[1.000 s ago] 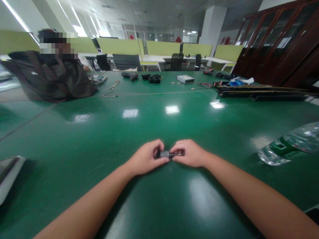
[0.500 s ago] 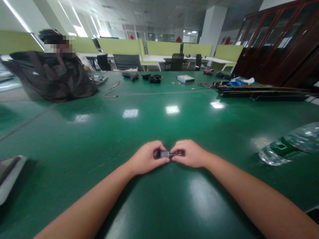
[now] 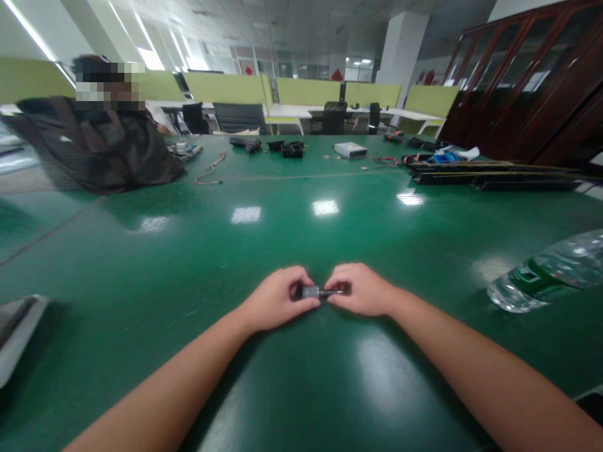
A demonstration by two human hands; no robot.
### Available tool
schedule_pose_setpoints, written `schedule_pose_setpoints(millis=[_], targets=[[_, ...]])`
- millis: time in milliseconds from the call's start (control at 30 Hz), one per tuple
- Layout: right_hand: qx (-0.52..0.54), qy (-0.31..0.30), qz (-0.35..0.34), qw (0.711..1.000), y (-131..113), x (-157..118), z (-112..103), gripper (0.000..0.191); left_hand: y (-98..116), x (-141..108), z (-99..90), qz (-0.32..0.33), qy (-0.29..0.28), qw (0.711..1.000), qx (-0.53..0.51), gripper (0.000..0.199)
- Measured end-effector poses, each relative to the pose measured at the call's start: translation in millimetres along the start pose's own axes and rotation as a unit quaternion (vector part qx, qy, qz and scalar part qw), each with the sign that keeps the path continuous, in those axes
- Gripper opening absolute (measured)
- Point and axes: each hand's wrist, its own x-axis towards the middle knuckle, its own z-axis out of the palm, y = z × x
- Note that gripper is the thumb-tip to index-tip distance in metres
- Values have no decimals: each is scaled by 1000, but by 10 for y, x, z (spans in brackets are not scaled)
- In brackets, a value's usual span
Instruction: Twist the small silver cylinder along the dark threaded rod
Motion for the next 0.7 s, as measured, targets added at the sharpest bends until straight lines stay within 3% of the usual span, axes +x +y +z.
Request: schedule_pose_setpoints(millis=[700], targets=[[8, -1, 27, 1000, 48, -40, -83, 12, 14, 2, 4, -5, 9, 1000, -11, 30]])
